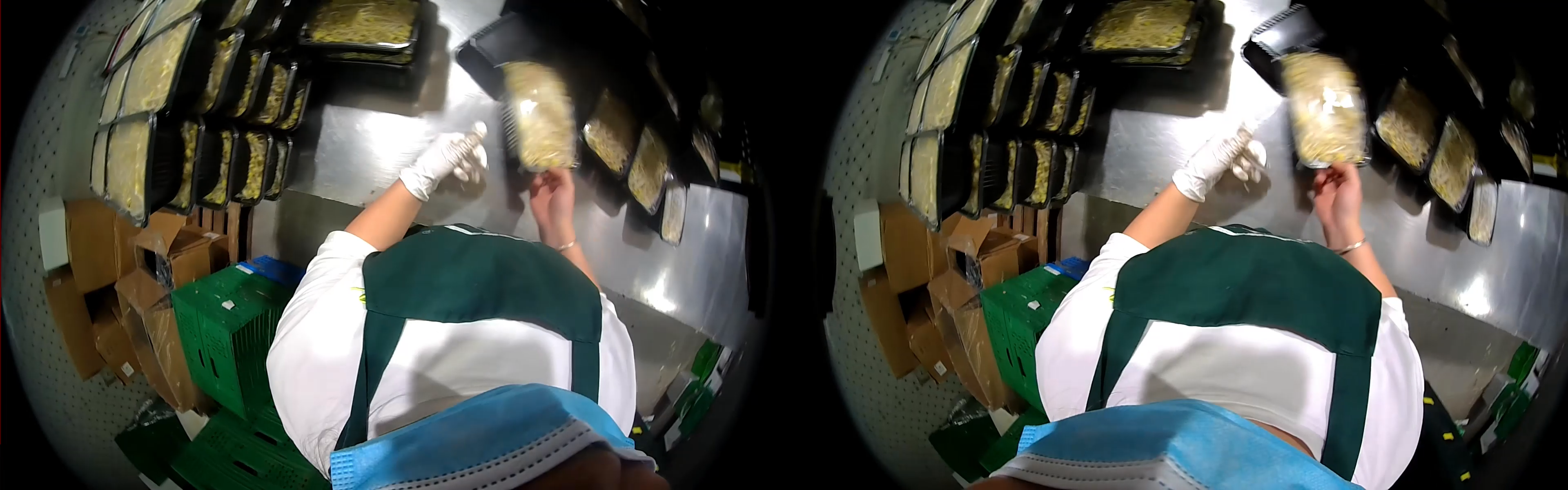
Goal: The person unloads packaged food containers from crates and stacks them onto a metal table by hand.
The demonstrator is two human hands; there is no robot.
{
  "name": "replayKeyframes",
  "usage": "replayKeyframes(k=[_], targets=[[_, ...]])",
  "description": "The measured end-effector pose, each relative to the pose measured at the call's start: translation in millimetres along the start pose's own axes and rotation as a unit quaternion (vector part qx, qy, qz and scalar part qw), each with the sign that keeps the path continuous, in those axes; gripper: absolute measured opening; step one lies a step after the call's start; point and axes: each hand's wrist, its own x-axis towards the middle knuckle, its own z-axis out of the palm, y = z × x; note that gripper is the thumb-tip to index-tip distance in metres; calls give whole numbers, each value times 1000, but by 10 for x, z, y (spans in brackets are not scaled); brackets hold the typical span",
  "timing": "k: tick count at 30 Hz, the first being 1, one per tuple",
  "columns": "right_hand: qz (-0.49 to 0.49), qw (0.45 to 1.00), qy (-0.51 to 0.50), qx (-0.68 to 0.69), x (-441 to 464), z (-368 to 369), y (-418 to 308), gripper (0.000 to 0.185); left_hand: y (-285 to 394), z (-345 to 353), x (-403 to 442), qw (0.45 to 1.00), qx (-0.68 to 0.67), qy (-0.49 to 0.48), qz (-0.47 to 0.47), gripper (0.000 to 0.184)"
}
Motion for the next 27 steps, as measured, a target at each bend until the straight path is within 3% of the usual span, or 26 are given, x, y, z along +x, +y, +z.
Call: replayKeyframes(k=[1, 4, 7, 9, 11, 14, 15, 18, 20, 22, 24, 25, 26, 27], targets=[[51, 999, -11, -5, -13, -213, 47, 8, -28, 154, -47, 1000, -9, 21, -5, 40], [93, 949, -170, -250, -42, -548, 33, 15, -70, 393, -246, 996, -48, 70, 31, 27], [75, 934, -183, -299, -186, -469, -265, 26, 4, 419, -511, 980, -61, 153, 108, 22], [35, 972, -95, -211, 75, -711, -561, 40, 280, 307, -635, 943, -41, 235, 231, 19], [15, 995, -50, -85, 420, -801, -808, 40, 754, 29, -634, 880, -26, 292, 374, 16], [-2, 999, 43, -26, 793, -875, -919, 33, 1381, -560, -407, 861, -74, 268, 425, 16], [-8, 998, 48, -41, 814, -892, -874, 31, 1507, -646, -292, 847, -121, 302, 419, 14], [-34, 994, 97, -31, 776, -823, -808, 25, 1521, -1005, 4, 862, -149, 282, 395, 15], [-69, 997, -11, -20, 576, -917, -740, 22, 1444, -1012, 32, 860, -116, 309, 390, 24], [-62, 998, 11, -30, 104, -742, -600, 20, 1373, -959, -10, 892, -79, 275, 351, 39], [-16, 993, -18, -117, -277, -660, -378, 20, 1124, -788, -183, 910, 137, 195, 338, 55], [47, 969, -77, -232, -345, -563, -376, 21, 1038, -532, -382, 952, 146, 184, 197, 53], [107, 924, -132, -342, -398, -442, -423, 22, 592, -652, -401, 962, 128, 55, 235, 40], [82, 868, -192, -450, -379, -291, -444, 26, 493, -434, -661, 979, 180, 82, 54, 43]])
